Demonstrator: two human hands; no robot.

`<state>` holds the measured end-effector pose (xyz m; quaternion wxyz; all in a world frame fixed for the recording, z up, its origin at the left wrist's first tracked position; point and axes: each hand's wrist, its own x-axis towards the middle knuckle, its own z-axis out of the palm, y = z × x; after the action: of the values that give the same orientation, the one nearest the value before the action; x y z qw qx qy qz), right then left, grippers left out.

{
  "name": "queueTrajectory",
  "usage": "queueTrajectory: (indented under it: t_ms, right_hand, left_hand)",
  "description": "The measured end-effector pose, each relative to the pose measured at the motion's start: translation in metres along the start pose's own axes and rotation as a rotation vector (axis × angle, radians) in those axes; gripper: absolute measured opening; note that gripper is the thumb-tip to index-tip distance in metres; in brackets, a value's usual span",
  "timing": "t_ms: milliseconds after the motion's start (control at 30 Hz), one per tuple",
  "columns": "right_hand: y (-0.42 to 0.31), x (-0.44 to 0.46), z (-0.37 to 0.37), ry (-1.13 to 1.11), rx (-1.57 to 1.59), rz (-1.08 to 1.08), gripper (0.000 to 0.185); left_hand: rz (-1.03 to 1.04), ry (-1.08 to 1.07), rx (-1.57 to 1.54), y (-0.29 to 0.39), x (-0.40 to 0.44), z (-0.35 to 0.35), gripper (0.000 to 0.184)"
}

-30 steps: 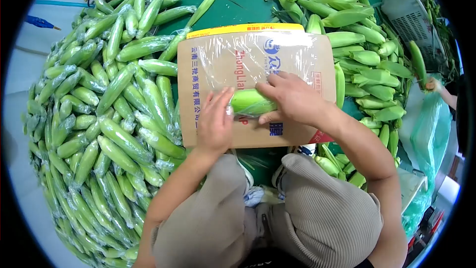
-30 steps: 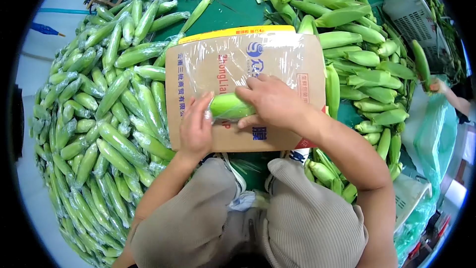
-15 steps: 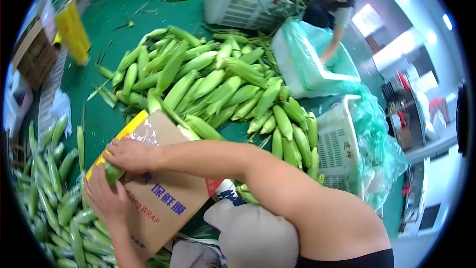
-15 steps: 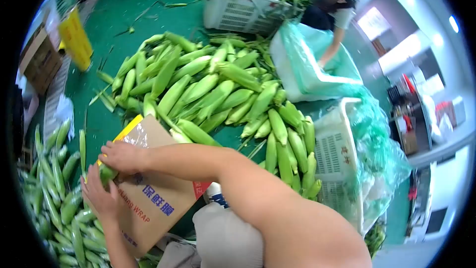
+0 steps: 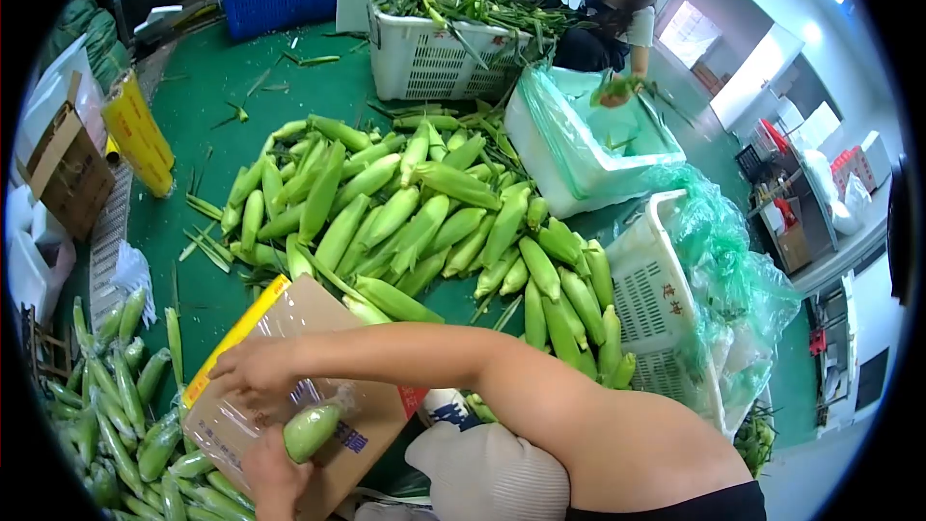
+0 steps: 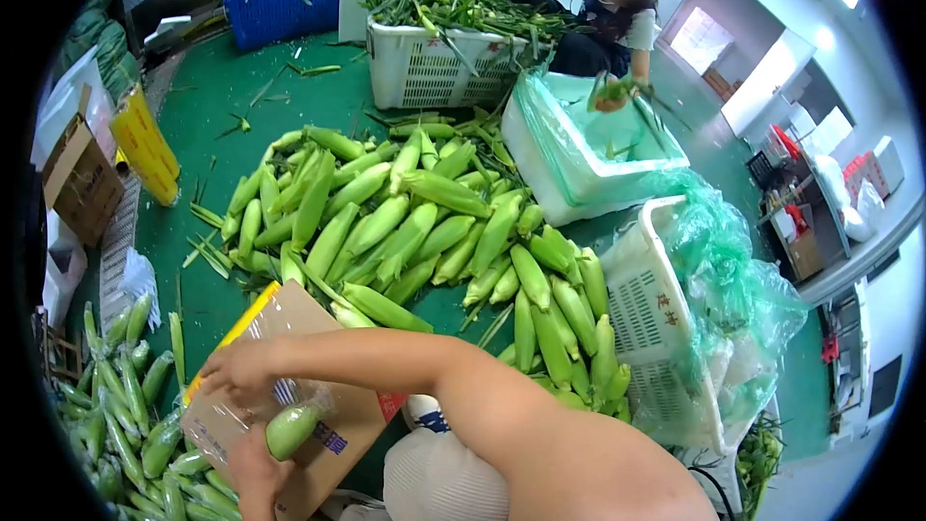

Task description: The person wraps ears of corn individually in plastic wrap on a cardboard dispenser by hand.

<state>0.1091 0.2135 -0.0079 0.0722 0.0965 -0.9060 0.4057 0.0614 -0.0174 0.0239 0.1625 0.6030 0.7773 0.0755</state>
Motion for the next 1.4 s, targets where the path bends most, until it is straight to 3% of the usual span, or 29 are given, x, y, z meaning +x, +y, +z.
queueTrajectory:
  t_ms: [133,267,400,433,500,533,567,600,633,667,767,867,900,933,967,1033,1067,1100,1133,1200,1233,1300,1400]
  right_hand:
    - [0.021,-0.013,0.046,-0.175,-0.465,-0.132,0.057]
    - [0.024,-0.027,0.058,-0.134,-0.347,-0.062,0.053]
    - [0.019,-0.026,0.052,-0.205,-0.273,-0.04,0.053]
    - [0.016,-0.026,0.049,-0.218,-0.253,-0.019,0.052]
    - [0.015,-0.029,0.063,-0.109,-0.293,-0.063,0.049]
    - [0.013,-0.031,0.067,-0.049,-0.314,-0.082,0.047]
    - [-0.004,-0.035,0.063,-0.128,-0.322,-0.083,0.046]
    - [-0.031,-0.043,0.06,-0.203,-0.326,-0.083,0.048]
    - [-0.068,-0.068,0.054,-0.172,-0.249,-0.163,0.054]
    - [-0.097,-0.095,0.057,-0.273,-0.116,-0.046,0.061]
    - [-0.106,-0.157,0.09,-0.75,0.151,-0.056,0.054]
    - [-0.082,-0.201,0.11,-0.664,0.479,0.126,0.056]
    - [-0.088,-0.206,0.108,-0.608,0.566,0.193,0.058]
    - [-0.093,-0.212,0.107,-0.547,0.654,0.255,0.061]
    - [-0.108,-0.204,0.078,-0.484,0.748,0.337,0.062]
    - [-0.135,-0.175,0.043,-0.392,0.953,0.451,0.065]
    - [-0.142,-0.155,0.039,-0.364,1.088,0.494,0.066]
    - [-0.15,-0.129,0.04,-0.293,0.97,0.269,0.068]
    - [-0.16,-0.098,0.045,-0.22,0.846,0.05,0.07]
    - [-0.186,-0.037,0.065,-0.045,0.653,0.021,0.084]
    - [-0.198,-0.019,0.074,0.085,0.792,0.027,0.075]
    - [-0.243,-0.009,0.054,0.26,1.02,0.211,0.066]
    - [-0.232,0.006,0.078,0.368,0.69,0.388,0.061]
  left_hand:
    - [0.002,-0.254,-0.192,0.001,0.017,-0.028,0.057]
    - [-0.002,-0.522,-0.377,-0.017,0.019,-0.025,0.06]
    - [0.058,-0.902,-0.437,0.048,0.004,-0.04,0.069]
    - [-0.043,-0.955,-0.385,0.057,-0.01,-0.015,0.071]
    - [0.022,-1.017,-0.598,0.049,-0.044,0.046,0.075]
    - [0.2,-1.003,-0.853,0.039,-0.058,0.071,0.077]
    - [0.184,-0.965,-1.378,0.032,-0.088,0.116,0.085]
    - [-0.03,-1.202,-1.384,0.014,-0.105,0.147,0.091]
    - [0.001,-1.133,-1.327,0.018,-0.103,0.131,0.091]
    - [0.038,-1.048,-1.274,0.025,-0.099,0.11,0.092]
    - [-0.036,-1.027,-1.094,0.021,-0.103,0.098,0.086]
    - [-0.073,-0.874,-0.835,0.029,-0.103,0.071,0.076]
    - [-0.087,-0.753,-0.645,0.044,-0.099,0.029,0.064]
    - [-0.102,-0.736,-0.686,0.052,-0.091,-0.006,0.054]
    - [-0.255,-0.597,-0.833,0.027,-0.113,0.011,0.053]
    - [-0.212,0.073,-0.622,-0.008,-0.149,0.014,0.048]
    - [-0.055,0.449,-0.736,-0.027,-0.15,0.016,0.043]
    - [0.117,0.819,-0.838,-0.035,-0.147,0.02,0.04]
    - [-0.093,0.976,-0.914,-0.027,-0.139,0.015,0.043]
    - [-0.526,1.278,-1.054,-0.001,-0.107,-0.009,0.049]
    - [-0.574,1.319,-1.229,0.004,-0.098,-0.012,0.047]
    - [-0.442,1.208,-1.683,0.01,-0.092,-0.008,0.041]
    - [-0.224,0.9,-2.275,0.022,-0.102,0.008,0.034]
